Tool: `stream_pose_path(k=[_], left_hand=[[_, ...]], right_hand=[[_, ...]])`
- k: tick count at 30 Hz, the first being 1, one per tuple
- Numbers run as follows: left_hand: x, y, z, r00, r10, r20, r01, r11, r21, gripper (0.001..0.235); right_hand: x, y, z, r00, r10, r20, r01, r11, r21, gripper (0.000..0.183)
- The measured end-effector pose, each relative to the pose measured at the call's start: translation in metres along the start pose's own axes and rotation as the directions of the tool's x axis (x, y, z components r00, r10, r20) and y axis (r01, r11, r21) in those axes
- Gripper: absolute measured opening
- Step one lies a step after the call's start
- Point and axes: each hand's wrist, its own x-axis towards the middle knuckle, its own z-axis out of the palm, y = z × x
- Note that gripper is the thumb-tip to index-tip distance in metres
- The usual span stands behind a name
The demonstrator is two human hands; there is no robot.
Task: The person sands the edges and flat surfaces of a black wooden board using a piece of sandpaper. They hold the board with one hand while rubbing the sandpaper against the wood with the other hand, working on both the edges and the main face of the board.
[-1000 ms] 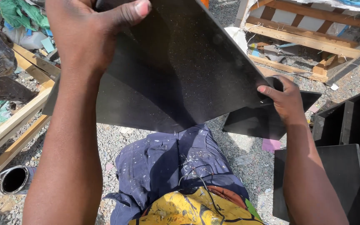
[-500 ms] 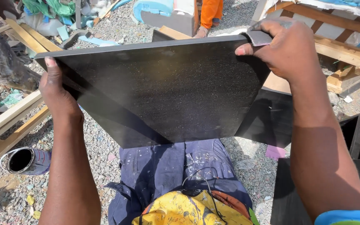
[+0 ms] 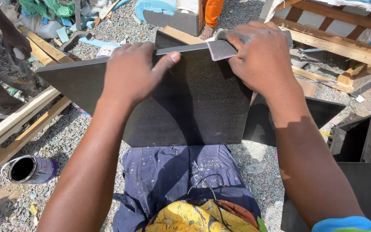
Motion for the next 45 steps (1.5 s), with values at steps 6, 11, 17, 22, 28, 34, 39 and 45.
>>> stream_pose_path(k=[6, 11, 17, 22, 28, 34, 39, 45], left_hand=[[0.04, 0.038, 0.014, 0.996, 0.073, 0.045, -0.074, 0.997, 0.006, 0.091], [0.039, 0.036, 0.001, 0.981, -0.017, 0.194, 0.023, 0.999, -0.029, 0.089], [0.045, 0.082, 0.006, 0.99, 0.06, 0.13, -0.068, 0.996, 0.061, 0.093], [0.049, 0.1, 0.026, 0.996, 0.086, 0.028, -0.089, 0.991, 0.099, 0.085], [0.075, 0.086, 0.038, 0.991, 0.136, -0.015, -0.134, 0.987, 0.087, 0.089], [0.091, 0.064, 0.042, 0.997, 0.007, 0.072, -0.01, 0.999, 0.052, 0.08], [0.093, 0.058, 0.051, 1.0, 0.03, -0.004, -0.03, 0.998, 0.051, 0.077], [0.091, 0.058, 0.062, 0.957, 0.196, -0.213, -0.182, 0.98, 0.084, 0.074]], right_hand=[[-0.005, -0.012, -0.059, 0.909, 0.362, -0.207, -0.228, 0.847, 0.48, 0.04], [-0.082, 0.001, -0.082, 0.74, 0.667, 0.09, -0.53, 0.496, 0.688, 0.025], [-0.095, -0.034, -0.029, 0.743, 0.465, 0.482, -0.585, 0.099, 0.805, 0.086], [-0.1, -0.041, -0.026, 0.753, 0.489, 0.44, -0.505, 0.002, 0.863, 0.084], [-0.12, -0.058, 0.005, 0.751, 0.454, 0.479, -0.554, 0.039, 0.832, 0.083], [-0.165, -0.07, 0.06, 0.557, 0.427, 0.712, -0.749, -0.111, 0.653, 0.086], [-0.198, -0.08, 0.086, -0.009, 0.308, 0.951, -0.934, -0.343, 0.103, 0.087], [-0.205, -0.06, 0.088, -0.029, 0.45, 0.893, -0.894, -0.411, 0.179, 0.041]])
